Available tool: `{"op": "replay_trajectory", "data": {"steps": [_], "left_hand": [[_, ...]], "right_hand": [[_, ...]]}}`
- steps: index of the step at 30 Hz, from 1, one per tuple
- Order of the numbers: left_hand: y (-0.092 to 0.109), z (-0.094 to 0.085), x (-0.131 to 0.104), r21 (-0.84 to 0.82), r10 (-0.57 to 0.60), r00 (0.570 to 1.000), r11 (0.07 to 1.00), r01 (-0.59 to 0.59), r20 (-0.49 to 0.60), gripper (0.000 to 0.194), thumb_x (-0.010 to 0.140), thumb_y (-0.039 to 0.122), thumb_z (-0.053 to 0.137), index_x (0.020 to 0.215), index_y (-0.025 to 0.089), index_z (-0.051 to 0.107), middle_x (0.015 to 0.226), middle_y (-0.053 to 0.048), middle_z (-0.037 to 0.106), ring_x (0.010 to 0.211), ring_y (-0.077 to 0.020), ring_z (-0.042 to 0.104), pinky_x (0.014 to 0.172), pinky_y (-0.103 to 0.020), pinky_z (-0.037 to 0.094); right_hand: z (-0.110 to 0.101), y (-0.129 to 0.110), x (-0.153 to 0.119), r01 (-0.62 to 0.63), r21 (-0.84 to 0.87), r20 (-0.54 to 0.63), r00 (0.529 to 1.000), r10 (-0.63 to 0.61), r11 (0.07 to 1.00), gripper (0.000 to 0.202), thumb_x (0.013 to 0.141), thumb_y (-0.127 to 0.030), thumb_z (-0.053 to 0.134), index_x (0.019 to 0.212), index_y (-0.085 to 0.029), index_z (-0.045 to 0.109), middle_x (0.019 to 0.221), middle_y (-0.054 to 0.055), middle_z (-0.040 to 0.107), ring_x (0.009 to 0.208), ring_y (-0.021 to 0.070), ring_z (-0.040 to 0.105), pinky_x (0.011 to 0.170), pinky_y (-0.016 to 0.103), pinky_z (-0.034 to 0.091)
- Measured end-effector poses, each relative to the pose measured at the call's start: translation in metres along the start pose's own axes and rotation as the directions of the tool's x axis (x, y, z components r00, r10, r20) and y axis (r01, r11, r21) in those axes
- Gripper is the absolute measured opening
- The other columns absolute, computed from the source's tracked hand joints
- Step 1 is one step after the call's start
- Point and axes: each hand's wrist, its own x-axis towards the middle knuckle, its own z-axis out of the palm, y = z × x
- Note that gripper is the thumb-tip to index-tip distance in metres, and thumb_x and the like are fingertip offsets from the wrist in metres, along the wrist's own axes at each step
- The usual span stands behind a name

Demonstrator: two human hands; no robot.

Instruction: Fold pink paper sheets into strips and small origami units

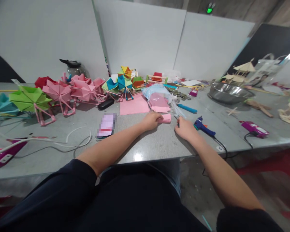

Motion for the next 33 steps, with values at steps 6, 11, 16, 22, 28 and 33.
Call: {"op": "replay_trajectory", "data": {"steps": [6,11,16,22,28,33], "left_hand": [[-0.001,0.002,0.002,-0.032,-0.021,1.000,0.999,0.020,-0.017,0.029,0.093,0.008,0.060,0.109,0.017,0.082,0.114,-0.013,0.082,0.109,-0.0282,0.073,0.097,-0.037,0.054],[0.002,0.007,0.002,-0.092,0.001,1.000,0.996,-0.002,-0.012,0.017,0.094,0.014,0.067,0.101,0.019,0.081,0.106,-0.009,0.083,0.102,-0.0257,0.074,0.091,-0.034,0.053],[0.003,0.011,0.002,-0.129,-0.003,1.000,0.992,0.000,-0.020,0.013,0.094,0.022,0.071,0.100,0.015,0.081,0.100,-0.010,0.082,0.091,-0.0241,0.073,0.083,-0.033,0.054],[0.002,0.009,0.000,-0.127,0.004,0.999,0.992,-0.010,-0.050,0.011,0.087,0.017,0.072,0.091,0.016,0.083,0.095,-0.010,0.081,0.093,-0.0254,0.072,0.088,-0.036,0.056],[0.010,0.001,-0.009,-0.066,0.000,0.997,0.998,-0.005,-0.077,0.017,0.094,0.023,0.067,0.095,0.018,0.083,0.104,-0.012,0.081,0.110,-0.0297,0.070,0.105,-0.045,0.053],[0.030,-0.014,-0.024,0.063,0.005,0.993,0.998,0.003,-0.115,0.028,0.099,0.025,0.059,0.118,0.017,0.079,0.128,-0.015,0.075,0.126,-0.0323,0.066,0.114,-0.046,0.050]], "right_hand": [[-0.006,-0.010,-0.018,-0.002,0.232,-0.182,0.982,0.045,0.973,0.011,0.082,-0.025,0.064,0.093,-0.026,0.063,0.071,0.004,0.065,0.072,0.0274,0.063,0.070,0.038,0.046],[-0.014,-0.035,-0.021,0.155,0.273,-0.303,0.950,-0.068,0.949,0.015,0.083,-0.029,0.066,0.098,-0.026,0.063,0.067,0.002,0.064,0.066,0.0252,0.061,0.066,0.037,0.044],[-0.014,-0.062,-0.003,0.163,0.231,-0.196,0.974,-0.118,0.959,0.016,0.084,-0.027,0.068,0.099,-0.024,0.065,0.075,0.005,0.070,0.074,0.0274,0.066,0.069,0.036,0.044],[-0.008,-0.063,-0.001,0.132,0.214,-0.068,0.990,-0.120,0.968,0.009,0.085,-0.031,0.070,0.089,-0.023,0.070,0.085,0.007,0.077,0.079,0.0261,0.070,0.071,0.034,0.046],[-0.014,-0.056,-0.006,0.151,0.179,-0.125,0.984,-0.129,0.972,0.020,0.090,-0.044,0.068,0.084,-0.025,0.069,0.081,0.007,0.075,0.074,0.0260,0.066,0.065,0.035,0.041],[-0.036,-0.070,-0.011,0.302,0.175,-0.289,0.926,-0.244,0.937,0.032,0.102,-0.043,0.051,0.079,-0.025,0.063,0.072,0.009,0.069,0.069,0.0273,0.062,0.065,0.037,0.038]]}}
